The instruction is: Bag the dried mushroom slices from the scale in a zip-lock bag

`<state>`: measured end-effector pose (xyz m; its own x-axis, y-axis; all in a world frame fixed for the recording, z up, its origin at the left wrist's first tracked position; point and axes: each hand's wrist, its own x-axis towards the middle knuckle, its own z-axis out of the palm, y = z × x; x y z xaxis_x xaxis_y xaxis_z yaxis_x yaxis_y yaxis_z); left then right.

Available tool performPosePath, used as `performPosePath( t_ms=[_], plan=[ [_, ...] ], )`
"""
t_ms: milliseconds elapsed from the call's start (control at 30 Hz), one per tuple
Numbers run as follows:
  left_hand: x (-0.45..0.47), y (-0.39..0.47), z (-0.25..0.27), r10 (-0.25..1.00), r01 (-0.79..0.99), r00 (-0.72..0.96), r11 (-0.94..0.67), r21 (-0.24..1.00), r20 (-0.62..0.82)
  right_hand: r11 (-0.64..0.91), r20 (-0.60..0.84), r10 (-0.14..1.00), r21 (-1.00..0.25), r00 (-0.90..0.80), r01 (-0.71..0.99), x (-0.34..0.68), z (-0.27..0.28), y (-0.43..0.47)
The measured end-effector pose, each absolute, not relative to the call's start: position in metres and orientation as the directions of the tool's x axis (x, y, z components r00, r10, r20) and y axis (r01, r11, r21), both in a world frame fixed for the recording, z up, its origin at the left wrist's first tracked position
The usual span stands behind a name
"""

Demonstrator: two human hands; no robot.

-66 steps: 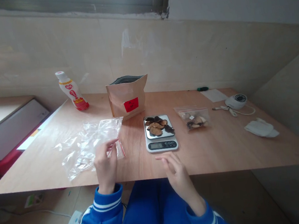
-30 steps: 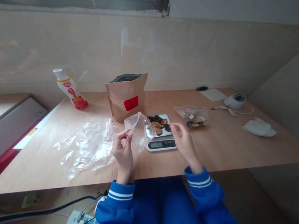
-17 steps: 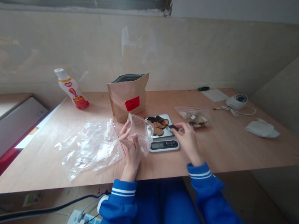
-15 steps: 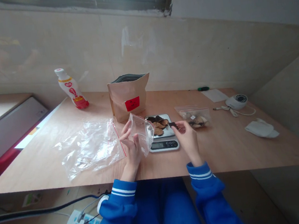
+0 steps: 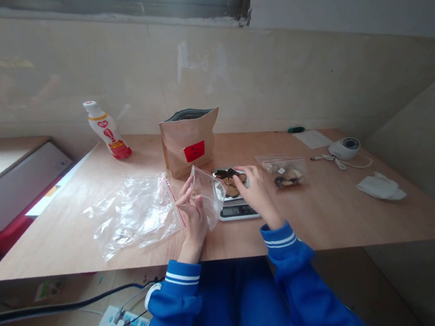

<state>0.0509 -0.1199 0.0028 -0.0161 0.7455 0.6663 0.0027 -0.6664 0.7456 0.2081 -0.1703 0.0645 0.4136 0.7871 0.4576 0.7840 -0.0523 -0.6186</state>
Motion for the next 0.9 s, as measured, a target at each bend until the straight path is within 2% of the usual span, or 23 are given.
performPosePath(
  t_ms=[133, 433, 567, 800, 900],
  plan=[
    [0.05, -0.12, 0.003, 0.741, -0.002, -0.002, -0.671, 0.741, 0.671, -0.147, 0.378, 0.849, -0.502, 0.369, 0.852, 0.217, 0.038, -0.171],
    [0.05, -0.119, 0.003, 0.697, -0.024, -0.011, -0.717, 0.697, 0.717, -0.236, 0.411, 0.798, -0.459, 0.44, 0.856, 0.208, 0.04, -0.169],
    [0.05, -0.119, 0.002, 0.72, -0.008, -0.031, -0.694, 0.72, 0.693, -0.149, 0.439, 0.8, -0.515, 0.409, 0.844, 0.201, 0.054, -0.174],
    [0.051, -0.12, 0.0, 0.726, -0.013, -0.026, -0.687, 0.726, 0.687, 0.035, 0.6, 0.61, -0.673, 0.518, 0.738, 0.175, 0.108, -0.175],
    [0.051, -0.12, -0.001, 0.737, -0.015, -0.044, -0.676, 0.737, 0.675, 0.101, 0.585, 0.662, -0.69, 0.469, 0.717, 0.162, 0.123, -0.176]
  ],
)
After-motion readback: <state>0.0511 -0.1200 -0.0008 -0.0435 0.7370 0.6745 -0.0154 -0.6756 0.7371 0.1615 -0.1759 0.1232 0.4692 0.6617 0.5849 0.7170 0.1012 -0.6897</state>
